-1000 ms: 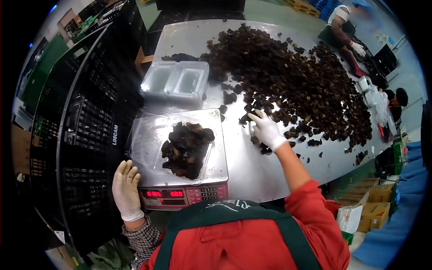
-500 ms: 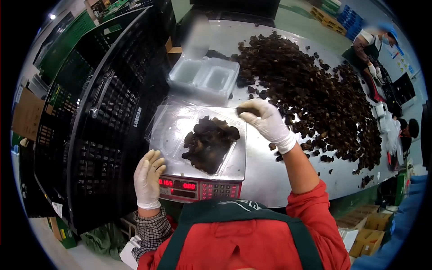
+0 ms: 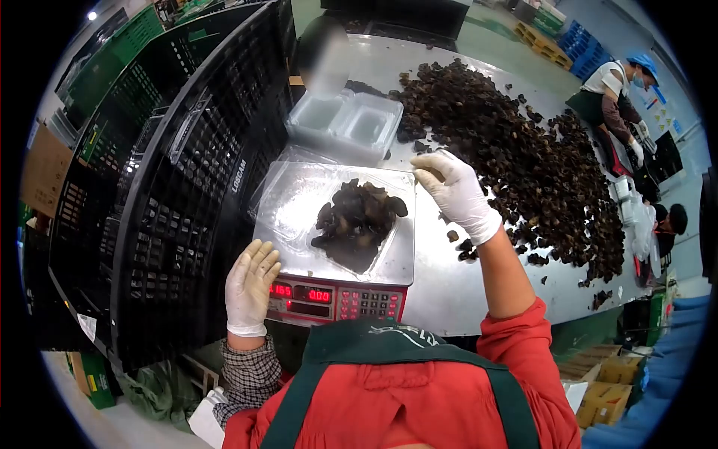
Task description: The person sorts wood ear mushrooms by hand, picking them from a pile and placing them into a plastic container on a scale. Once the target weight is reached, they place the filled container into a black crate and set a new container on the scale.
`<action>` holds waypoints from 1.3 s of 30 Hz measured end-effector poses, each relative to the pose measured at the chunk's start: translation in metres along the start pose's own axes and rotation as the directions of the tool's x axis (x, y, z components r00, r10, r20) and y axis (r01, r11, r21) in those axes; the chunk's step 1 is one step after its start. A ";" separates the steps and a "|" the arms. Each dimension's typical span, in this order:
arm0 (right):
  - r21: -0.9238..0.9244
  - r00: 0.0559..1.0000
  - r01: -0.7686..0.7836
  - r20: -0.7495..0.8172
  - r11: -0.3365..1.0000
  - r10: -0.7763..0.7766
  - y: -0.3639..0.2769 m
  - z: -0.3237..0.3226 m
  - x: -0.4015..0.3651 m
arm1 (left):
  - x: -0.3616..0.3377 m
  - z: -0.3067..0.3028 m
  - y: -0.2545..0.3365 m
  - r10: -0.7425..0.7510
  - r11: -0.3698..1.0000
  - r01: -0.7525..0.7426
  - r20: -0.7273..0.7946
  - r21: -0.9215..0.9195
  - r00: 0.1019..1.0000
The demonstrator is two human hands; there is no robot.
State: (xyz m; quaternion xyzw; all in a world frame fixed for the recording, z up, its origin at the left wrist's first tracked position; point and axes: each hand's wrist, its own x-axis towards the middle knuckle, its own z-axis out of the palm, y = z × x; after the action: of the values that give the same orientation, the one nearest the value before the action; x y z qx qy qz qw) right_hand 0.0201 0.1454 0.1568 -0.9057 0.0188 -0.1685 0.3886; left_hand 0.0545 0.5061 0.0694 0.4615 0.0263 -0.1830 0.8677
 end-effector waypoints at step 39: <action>0.330 0.860 -0.480 0.358 0.812 0.363 0.053 0.046 -0.032 | 0.007 0.068 -0.059 0.396 -0.193 -0.814 0.803 0.548 0.446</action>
State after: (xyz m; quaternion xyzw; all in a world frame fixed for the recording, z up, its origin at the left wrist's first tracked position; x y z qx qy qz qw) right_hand 0.0096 0.1458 0.0804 -0.7910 0.1308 0.0517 0.5954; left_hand 0.0321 0.4193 0.0604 0.7762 -0.4741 0.2217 0.3514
